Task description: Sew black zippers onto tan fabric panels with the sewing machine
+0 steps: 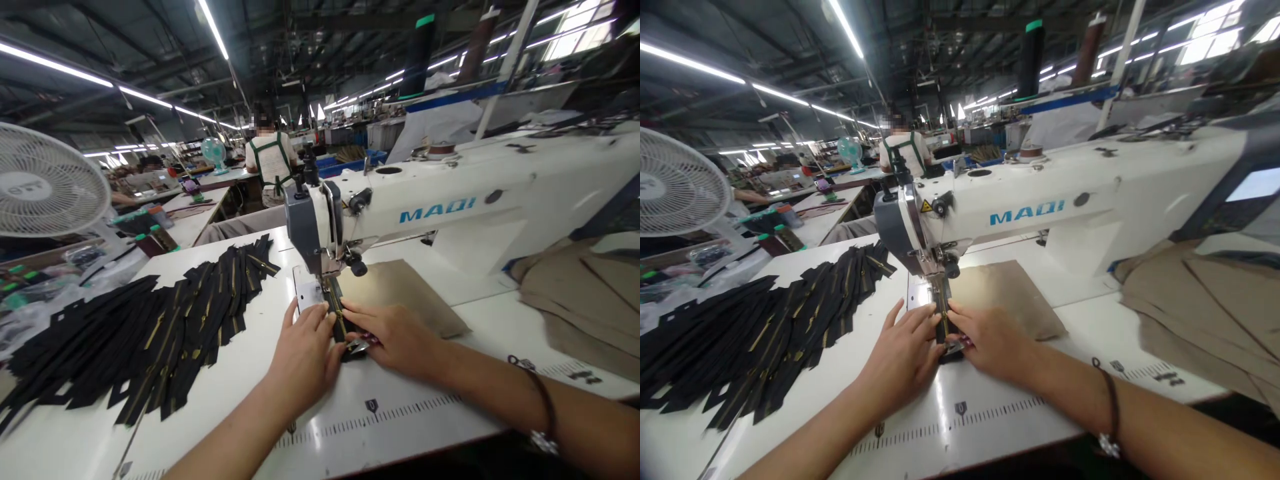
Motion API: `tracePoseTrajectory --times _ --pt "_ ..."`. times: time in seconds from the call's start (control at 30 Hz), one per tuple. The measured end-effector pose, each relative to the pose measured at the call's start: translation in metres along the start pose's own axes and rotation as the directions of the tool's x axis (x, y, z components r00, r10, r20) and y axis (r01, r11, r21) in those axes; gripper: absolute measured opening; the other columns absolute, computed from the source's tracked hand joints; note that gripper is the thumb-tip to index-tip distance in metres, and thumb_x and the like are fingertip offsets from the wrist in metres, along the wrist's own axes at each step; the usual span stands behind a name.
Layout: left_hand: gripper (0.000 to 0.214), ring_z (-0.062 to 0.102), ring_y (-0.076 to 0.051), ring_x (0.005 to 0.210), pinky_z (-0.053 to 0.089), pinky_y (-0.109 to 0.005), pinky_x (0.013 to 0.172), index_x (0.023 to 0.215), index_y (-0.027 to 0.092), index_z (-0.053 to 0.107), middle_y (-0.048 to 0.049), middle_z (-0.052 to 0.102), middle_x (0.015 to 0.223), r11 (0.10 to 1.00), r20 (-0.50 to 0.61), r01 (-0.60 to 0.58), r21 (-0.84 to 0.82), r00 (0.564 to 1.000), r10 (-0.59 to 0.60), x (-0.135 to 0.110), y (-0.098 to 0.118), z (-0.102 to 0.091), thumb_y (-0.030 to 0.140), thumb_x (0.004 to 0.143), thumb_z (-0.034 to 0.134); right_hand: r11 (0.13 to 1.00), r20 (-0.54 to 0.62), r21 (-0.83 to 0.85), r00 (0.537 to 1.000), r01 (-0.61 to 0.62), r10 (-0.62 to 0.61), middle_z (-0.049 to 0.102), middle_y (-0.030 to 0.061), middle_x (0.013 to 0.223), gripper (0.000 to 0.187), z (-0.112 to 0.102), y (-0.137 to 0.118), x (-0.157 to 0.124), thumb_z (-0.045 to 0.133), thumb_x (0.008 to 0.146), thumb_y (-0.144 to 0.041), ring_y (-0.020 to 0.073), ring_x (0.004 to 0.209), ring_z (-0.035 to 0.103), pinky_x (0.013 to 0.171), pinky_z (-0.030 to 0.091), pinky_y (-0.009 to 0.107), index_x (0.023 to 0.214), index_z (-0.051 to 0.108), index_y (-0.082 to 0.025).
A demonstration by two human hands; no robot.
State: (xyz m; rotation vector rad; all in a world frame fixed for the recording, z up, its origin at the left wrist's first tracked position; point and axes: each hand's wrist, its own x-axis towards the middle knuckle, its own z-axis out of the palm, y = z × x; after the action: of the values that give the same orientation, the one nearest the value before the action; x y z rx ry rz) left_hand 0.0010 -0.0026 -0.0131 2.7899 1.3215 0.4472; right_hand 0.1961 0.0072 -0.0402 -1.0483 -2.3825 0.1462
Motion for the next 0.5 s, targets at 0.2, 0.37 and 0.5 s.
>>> tracePoseTrajectory --times 0.2,0.37,0.5 --pt "0.029 0.055 -0.026 0.110 0.028 -0.054 0.107 0.112 0.017 0.056 -0.0111 0.060 0.114 0.998 -0.037 0.011 -0.064 0.999 -0.014 0.017 -0.015 0.005 0.023 0.084 0.054 0.998 -0.035 0.056 0.999 -0.038 0.040 0.059 0.0126 0.123 0.022 0.004 0.012 0.019 0.048 0.086 -0.019 0.0267 0.101 0.064 0.086 0.054 0.039 0.098 0.066 -0.015" --pt "0.026 0.055 -0.027 0.104 0.031 -0.055 0.103 0.110 0.017 0.057 -0.0108 0.058 0.109 0.997 -0.047 0.020 -0.073 0.999 -0.023 0.024 -0.022 0.008 0.022 0.085 0.051 0.994 -0.071 0.095 0.995 -0.058 0.065 0.060 0.0126 0.123 0.025 0.009 0.019 0.028 0.048 0.086 -0.018 0.0271 0.105 0.062 0.090 0.052 0.040 0.104 0.066 -0.015" --pt "0.027 0.053 -0.027 0.105 0.030 -0.055 0.104 0.110 0.017 0.056 -0.0100 0.058 0.109 0.994 -0.045 0.034 -0.104 0.998 -0.038 0.024 -0.024 0.010 0.021 0.083 0.053 0.992 -0.073 0.100 0.994 -0.074 0.081 0.059 0.0132 0.124 0.030 0.011 0.019 0.028 0.047 0.085 -0.018 0.0280 0.105 0.061 0.090 0.051 0.041 0.108 0.065 -0.014"
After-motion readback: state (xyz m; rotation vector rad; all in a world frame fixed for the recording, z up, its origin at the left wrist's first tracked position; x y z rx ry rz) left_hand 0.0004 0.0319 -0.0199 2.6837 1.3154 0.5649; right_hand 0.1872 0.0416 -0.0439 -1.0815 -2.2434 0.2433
